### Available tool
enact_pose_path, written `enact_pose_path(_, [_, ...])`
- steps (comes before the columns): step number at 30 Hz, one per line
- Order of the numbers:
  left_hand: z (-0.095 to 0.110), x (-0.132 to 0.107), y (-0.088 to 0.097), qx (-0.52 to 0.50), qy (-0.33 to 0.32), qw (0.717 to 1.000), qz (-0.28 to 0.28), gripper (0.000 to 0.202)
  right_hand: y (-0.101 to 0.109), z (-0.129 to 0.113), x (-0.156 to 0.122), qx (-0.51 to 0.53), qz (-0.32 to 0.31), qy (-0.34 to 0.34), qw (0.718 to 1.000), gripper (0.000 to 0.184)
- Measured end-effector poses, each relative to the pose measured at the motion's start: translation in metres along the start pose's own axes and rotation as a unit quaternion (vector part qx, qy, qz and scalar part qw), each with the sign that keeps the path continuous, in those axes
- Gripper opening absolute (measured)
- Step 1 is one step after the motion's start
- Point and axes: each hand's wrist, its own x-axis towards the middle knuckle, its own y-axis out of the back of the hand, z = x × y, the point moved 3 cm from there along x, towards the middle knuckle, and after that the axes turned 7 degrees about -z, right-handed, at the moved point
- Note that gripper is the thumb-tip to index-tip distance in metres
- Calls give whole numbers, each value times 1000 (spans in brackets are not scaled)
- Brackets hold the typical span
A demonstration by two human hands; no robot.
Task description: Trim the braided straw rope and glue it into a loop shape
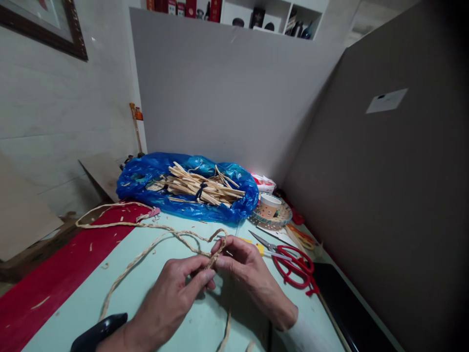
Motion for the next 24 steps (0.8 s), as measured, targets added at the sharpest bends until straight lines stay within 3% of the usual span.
enact_pose_path(6, [-4, -2, -1, -8, -15, 1000, 21, 28, -2, -1, 1, -19, 9, 12, 1000, 18])
enact_pose_path(11, [-13, 5, -1, -114, 14, 993, -6, 23, 1, -2, 1, -15, 10, 18, 1000, 18])
enact_pose_path(18, [-14, 10, 2, -324, 92, 939, -76, 26, 11, -5, 1, -18, -12, 39, 999, 19])
enact_pose_path(21, [-15, 8, 2, -359, 112, 923, -85, 13, 8, -6, 2, -52, -32, 41, 997, 23])
enact_pose_path(24, [-15, 9, 3, -377, 131, 913, -80, 11, 7, -14, 3, -114, -37, 38, 992, 25])
